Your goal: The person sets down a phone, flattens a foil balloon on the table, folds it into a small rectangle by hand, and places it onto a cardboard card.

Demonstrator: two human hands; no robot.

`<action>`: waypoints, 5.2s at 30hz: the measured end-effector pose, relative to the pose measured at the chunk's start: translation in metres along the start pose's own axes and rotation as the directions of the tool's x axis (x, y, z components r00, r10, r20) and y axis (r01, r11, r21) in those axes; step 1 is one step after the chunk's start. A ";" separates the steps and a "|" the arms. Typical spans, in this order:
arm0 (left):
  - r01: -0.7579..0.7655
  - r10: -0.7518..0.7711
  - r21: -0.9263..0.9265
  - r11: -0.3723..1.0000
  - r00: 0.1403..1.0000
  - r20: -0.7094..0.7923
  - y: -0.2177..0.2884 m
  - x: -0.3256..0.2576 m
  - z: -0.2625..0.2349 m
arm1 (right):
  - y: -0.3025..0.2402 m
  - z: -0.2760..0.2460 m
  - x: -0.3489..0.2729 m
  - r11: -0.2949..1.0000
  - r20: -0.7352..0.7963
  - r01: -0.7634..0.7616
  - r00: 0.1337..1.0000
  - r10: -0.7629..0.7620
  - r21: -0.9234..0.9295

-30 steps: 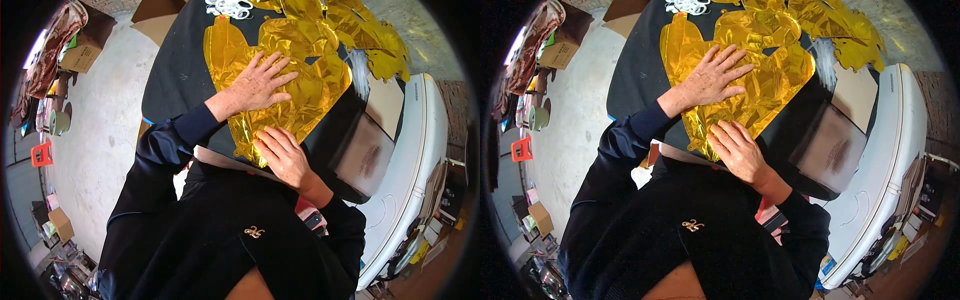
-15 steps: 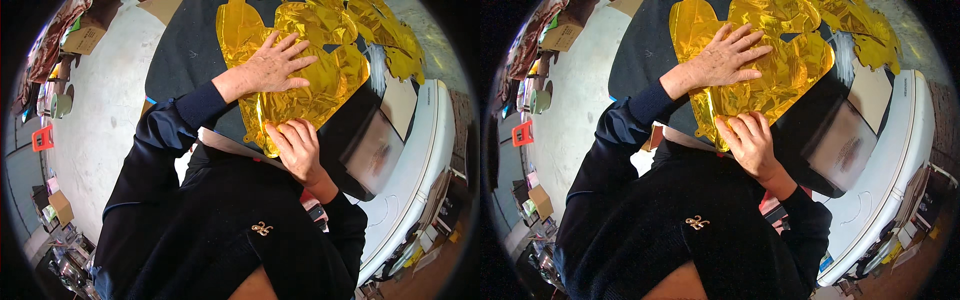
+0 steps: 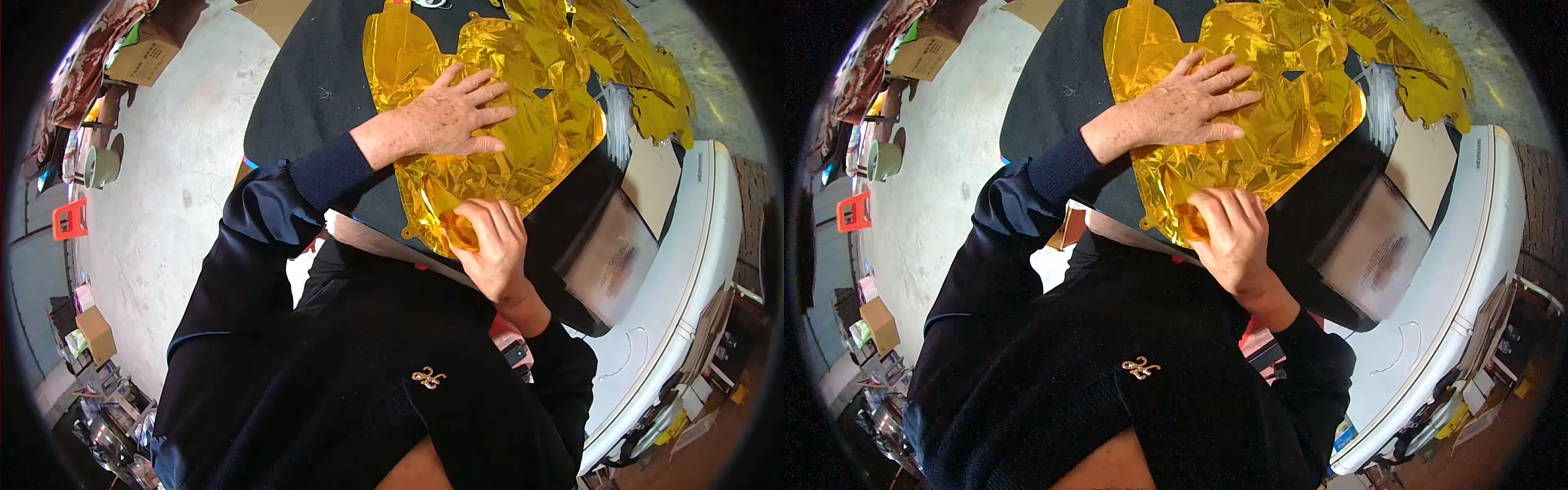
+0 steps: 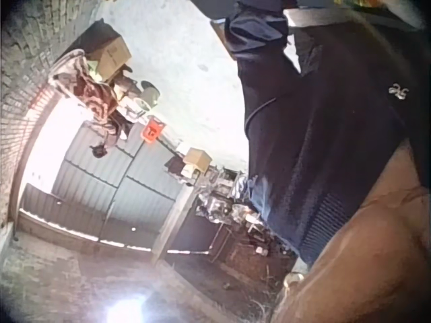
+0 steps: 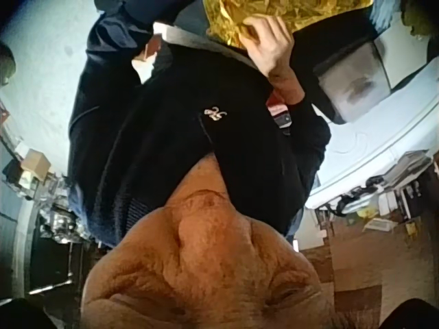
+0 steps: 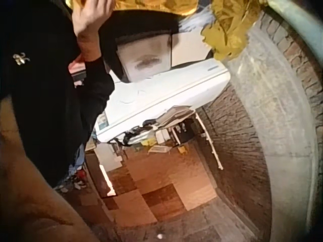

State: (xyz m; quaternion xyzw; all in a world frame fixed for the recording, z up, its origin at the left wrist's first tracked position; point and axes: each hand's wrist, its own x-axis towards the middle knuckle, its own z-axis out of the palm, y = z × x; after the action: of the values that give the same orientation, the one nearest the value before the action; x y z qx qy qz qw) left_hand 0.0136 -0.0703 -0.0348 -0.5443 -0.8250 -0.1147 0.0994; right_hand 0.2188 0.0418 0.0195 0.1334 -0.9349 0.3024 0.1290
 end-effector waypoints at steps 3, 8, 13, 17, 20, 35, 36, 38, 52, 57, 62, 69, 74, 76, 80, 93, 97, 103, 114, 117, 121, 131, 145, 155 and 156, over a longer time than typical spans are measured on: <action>-0.021 0.020 0.002 1.000 0.999 0.031 0.001 0.000 0.002 | 0.002 0.005 0.000 0.983 -0.001 0.095 0.995 -0.096 -0.156; -0.034 0.034 -0.008 0.999 0.999 0.011 -0.001 -0.001 0.003 | 0.005 0.005 0.000 0.990 0.023 0.124 0.992 -0.123 -0.072; -0.055 0.045 -0.097 0.994 0.993 -0.109 -0.003 -0.007 -0.013 | 0.005 0.014 0.000 0.987 -0.089 -0.065 0.993 0.079 0.149; -0.113 0.097 -0.178 0.978 0.991 -0.095 -0.002 -0.031 -0.028 | 0.008 0.009 0.004 0.992 -0.082 -0.007 0.997 0.017 0.123; -0.138 0.134 -0.193 0.971 0.990 -0.036 0.004 -0.044 -0.032 | 0.008 0.005 0.004 0.990 0.009 0.139 0.990 -0.139 0.027; 0.015 -0.020 -0.060 0.998 0.997 -0.073 0.027 -0.005 -0.003 | 0.012 0.002 -0.014 0.961 0.100 0.258 0.963 -0.249 -0.095; 0.007 -0.011 -0.057 0.998 0.997 -0.081 0.028 -0.004 -0.003 | 0.013 0.003 -0.016 0.960 0.096 0.260 0.963 -0.251 -0.099; 0.038 -0.041 -0.052 0.998 0.998 -0.048 0.029 -0.003 -0.003 | 0.016 0.001 -0.018 0.961 0.107 0.265 0.961 -0.256 -0.081; 0.036 -0.036 -0.038 0.999 0.999 0.001 0.032 -0.002 -0.008 | 0.033 -0.075 0.015 0.959 0.314 0.131 0.926 -0.208 0.250; 0.052 -0.051 -0.019 0.998 0.999 0.007 0.029 -0.008 -0.015 | 0.120 -0.088 0.085 0.975 -0.099 0.194 0.974 -0.205 -0.106; 0.036 -0.036 -0.045 0.998 0.999 -0.005 0.032 -0.002 -0.012 | 0.201 -0.096 0.159 0.958 -0.176 -0.020 0.984 -0.032 -0.285; 0.058 -0.059 -0.075 0.996 0.998 -0.014 0.027 -0.001 -0.025 | 0.200 -0.036 0.271 0.744 -0.251 -0.148 0.968 -0.027 -0.651; 0.048 -0.052 -0.063 0.997 0.997 -0.058 0.006 0.014 -0.040 | 0.229 0.001 0.303 0.612 -0.267 -0.277 0.957 0.110 -0.740; 0.071 -0.075 -0.053 0.996 0.994 -0.079 -0.011 0.022 -0.046 | 0.234 0.006 0.312 0.622 -0.209 -0.261 0.965 0.157 -0.739; 0.121 -0.127 -0.042 0.992 0.980 -0.156 -0.054 0.046 -0.039 | 0.234 0.018 0.307 0.625 -0.248 -0.215 0.968 0.035 -0.751; 0.207 -0.310 -0.323 0.924 0.897 -0.313 -0.134 0.134 -0.007 | 0.233 0.030 0.308 0.687 -0.170 -0.154 0.984 0.044 -0.710; 0.271 -0.400 -0.411 0.870 0.876 -0.270 -0.145 0.144 -0.001 | 0.226 0.023 0.308 0.822 -0.179 -0.104 0.984 0.002 -0.560; 0.329 -0.464 -0.482 0.812 0.865 -0.192 -0.141 0.141 0.007 | 0.229 0.010 0.311 0.877 -0.290 -0.194 0.955 0.065 -0.441; 0.306 -0.398 -0.313 0.899 0.870 -0.292 -0.145 0.138 0.026 | 0.250 -0.014 0.311 0.933 -0.361 -0.359 0.868 0.340 0.016; 0.294 -0.366 -0.243 0.924 0.862 -0.350 -0.141 0.138 0.026 | 0.255 -0.017 0.311 0.910 -0.323 -0.413 0.858 0.400 0.032; 0.276 -0.293 -0.104 0.956 0.851 -0.435 -0.136 0.138 0.025 | 0.259 -0.013 0.310 0.914 -0.319 -0.394 0.857 0.404 0.100; 0.271 -0.268 -0.048 0.961 0.880 -0.392 -0.138 0.135 0.027 | 0.263 -0.011 0.310 0.937 -0.427 -0.335 0.837 0.342 0.094; 0.222 -0.234 -0.073 0.972 0.907 -0.351 -0.133 0.138 0.023 | 0.242 -0.016 0.311 0.943 -0.382 -0.241 0.869 0.315 0.228; 0.238 -0.215 0.034 0.971 0.923 -0.318 -0.135 0.135 0.029 | 0.248 -0.042 0.331 0.950 -0.492 -0.279 0.813 0.312 0.142; 0.240 -0.213 0.050 0.969 0.924 -0.316 -0.135 0.134 0.029 | 0.248 -0.048 0.338 0.955 -0.531 -0.270 0.795 0.294 0.123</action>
State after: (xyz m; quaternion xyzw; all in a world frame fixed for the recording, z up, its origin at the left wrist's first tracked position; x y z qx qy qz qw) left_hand -0.1641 0.0039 -0.0352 -0.4158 -0.8609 -0.1729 0.2368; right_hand -0.1690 0.2069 0.0345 -0.0958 -0.8627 0.3626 0.3393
